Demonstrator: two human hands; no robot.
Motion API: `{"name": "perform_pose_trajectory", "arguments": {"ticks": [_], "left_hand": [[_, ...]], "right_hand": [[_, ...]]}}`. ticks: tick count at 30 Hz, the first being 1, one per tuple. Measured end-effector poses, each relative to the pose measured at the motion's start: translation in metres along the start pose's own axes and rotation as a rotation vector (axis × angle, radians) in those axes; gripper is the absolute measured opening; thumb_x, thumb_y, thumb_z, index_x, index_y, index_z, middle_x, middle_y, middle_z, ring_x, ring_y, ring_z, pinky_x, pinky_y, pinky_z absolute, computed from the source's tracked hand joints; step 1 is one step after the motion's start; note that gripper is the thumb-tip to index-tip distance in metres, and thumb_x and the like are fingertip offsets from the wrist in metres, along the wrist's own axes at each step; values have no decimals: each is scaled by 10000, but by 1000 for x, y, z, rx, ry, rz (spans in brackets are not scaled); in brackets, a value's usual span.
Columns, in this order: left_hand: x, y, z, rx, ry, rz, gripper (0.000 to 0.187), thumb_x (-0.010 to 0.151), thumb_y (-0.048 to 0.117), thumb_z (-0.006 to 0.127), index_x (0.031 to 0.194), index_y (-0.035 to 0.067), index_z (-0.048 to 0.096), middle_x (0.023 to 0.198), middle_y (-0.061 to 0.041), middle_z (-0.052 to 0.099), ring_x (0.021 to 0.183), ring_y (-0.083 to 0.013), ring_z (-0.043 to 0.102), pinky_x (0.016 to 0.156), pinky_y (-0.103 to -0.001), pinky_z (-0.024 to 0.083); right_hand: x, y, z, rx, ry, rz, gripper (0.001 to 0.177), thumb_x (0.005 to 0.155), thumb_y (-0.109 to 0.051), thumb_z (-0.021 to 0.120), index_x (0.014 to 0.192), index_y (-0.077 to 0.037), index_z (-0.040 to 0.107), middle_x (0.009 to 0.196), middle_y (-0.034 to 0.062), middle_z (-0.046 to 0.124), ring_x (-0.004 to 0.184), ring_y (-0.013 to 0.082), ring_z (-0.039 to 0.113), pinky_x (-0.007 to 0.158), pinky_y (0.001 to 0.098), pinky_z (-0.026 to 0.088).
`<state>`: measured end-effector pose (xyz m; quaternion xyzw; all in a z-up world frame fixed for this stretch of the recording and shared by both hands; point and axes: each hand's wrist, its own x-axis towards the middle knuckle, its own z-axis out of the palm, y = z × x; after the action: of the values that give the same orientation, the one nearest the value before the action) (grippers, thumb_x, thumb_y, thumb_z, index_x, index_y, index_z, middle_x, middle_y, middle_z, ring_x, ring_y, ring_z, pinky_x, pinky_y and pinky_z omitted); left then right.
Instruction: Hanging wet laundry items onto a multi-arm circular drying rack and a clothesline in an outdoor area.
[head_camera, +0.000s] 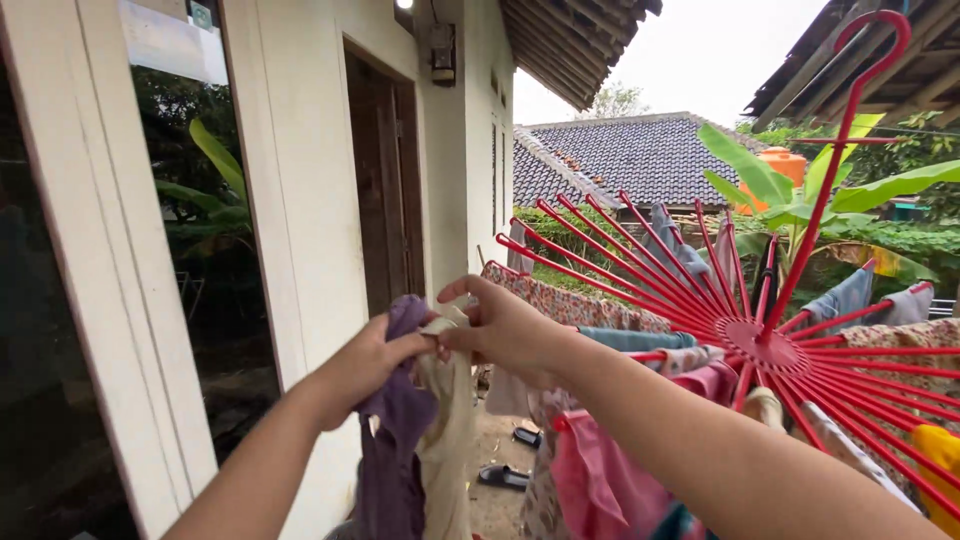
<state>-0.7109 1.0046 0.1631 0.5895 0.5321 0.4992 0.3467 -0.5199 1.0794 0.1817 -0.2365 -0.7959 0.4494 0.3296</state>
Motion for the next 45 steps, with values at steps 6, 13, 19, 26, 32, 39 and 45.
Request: {"name": "perform_pose_trajectory", "arguments": {"ticks": [6, 13, 19, 26, 32, 39, 45], "left_hand": [[95, 10, -35, -64, 0, 219, 231, 876, 185, 710, 1060, 97, 603, 830, 3, 619, 711, -103, 592, 637, -284, 493], [196, 39, 3, 98, 31, 510, 114, 848, 140, 735, 907, 66, 671, 788, 11, 651, 709, -99, 599, 646, -279, 492], [230, 31, 60, 158, -113, 565, 171, 803, 99, 719, 969, 85, 757, 895, -22, 750, 810, -104, 684, 761, -285, 549], [232, 16, 81, 213, -422, 468, 189, 826, 161, 739, 996, 93, 786, 1104, 2, 742, 994, -123, 688, 904, -315, 528], [210, 25, 82, 176, -240, 539, 216, 891, 229, 702, 1069, 113, 744, 1080, -52, 760, 985, -151, 705, 905, -327, 537], [199, 21, 105, 80, -279, 600, 248, 952, 272, 655, 1068, 89, 776, 926, 7, 783, 809, -109, 693, 768, -305, 554], [188, 4, 112, 28, -358, 515, 222, 941, 231, 697, 1062, 82, 807, 786, 4, 719, 671, -75, 603, 645, -304, 529]], "right_hand": [[49, -22, -25, -83, 205, -65, 339, 910, -74, 703, 1167, -82, 482, 853, 107, 736, 679, 110, 615, 553, 278, 474], [93, 7, -104, -324, 468, -172, 66, 932, -59, 700, 916, -5, 667, 796, 96, 713, 687, 109, 612, 585, 277, 500], [61, 33, -141, -494, 741, 38, 101, 837, -3, 707, 925, -33, 745, 822, 63, 744, 712, 108, 657, 623, 306, 557], [11, 52, -147, -794, 611, 233, 152, 833, -84, 723, 963, -67, 799, 848, 83, 772, 755, 166, 732, 696, 339, 581], [-31, 41, -138, -1166, 421, 297, 151, 838, -163, 738, 972, -124, 794, 871, 83, 778, 795, 210, 742, 765, 375, 581], [-44, -11, -90, -1105, 269, 193, 401, 776, -254, 781, 1134, -109, 676, 904, 67, 801, 797, 205, 772, 738, 372, 583], [-64, -32, -51, -1000, 74, 354, 622, 725, -211, 764, 1306, -104, 568, 910, 103, 784, 826, 206, 773, 761, 351, 606]]}}
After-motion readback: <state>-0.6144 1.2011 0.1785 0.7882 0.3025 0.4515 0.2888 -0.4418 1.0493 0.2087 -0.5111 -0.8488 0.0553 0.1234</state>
